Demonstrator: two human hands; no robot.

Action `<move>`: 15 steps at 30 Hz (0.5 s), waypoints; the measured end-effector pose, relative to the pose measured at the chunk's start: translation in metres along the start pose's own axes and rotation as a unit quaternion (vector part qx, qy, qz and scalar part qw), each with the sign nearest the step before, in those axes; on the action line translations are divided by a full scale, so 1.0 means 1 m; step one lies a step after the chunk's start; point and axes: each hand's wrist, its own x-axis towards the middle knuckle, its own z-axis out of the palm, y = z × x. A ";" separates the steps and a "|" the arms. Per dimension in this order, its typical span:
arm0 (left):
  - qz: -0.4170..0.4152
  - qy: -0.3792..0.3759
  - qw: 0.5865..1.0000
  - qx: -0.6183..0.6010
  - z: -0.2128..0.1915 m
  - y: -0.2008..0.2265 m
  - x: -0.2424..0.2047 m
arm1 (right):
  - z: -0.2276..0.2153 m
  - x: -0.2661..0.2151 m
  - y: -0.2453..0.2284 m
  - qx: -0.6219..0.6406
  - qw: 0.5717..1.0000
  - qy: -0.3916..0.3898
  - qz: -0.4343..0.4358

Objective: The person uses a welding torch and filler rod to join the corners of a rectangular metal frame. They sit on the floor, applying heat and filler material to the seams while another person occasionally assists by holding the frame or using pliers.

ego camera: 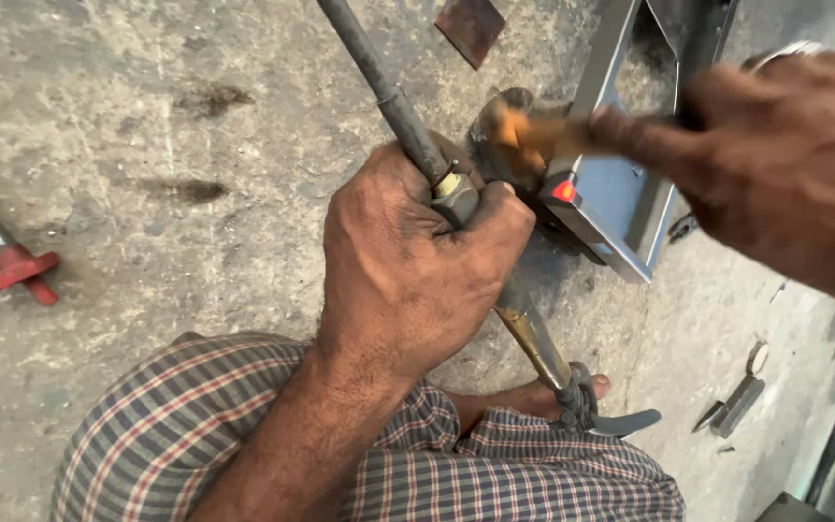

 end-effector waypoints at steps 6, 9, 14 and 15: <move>0.073 0.020 0.997 0.017 -0.001 -0.005 -0.002 | 0.020 -0.010 0.002 0.095 0.993 0.071 -0.027; 0.011 -0.013 1.000 0.025 -0.003 -0.003 -0.001 | 0.032 -0.018 -0.004 -0.032 0.989 -0.137 -0.038; 0.080 0.037 0.996 -0.003 -0.001 -0.004 -0.003 | 0.052 -0.038 0.000 0.139 0.982 0.129 -0.025; 0.063 0.029 0.998 -0.001 0.000 -0.004 -0.003 | 0.056 -0.043 0.001 0.122 0.983 0.132 -0.025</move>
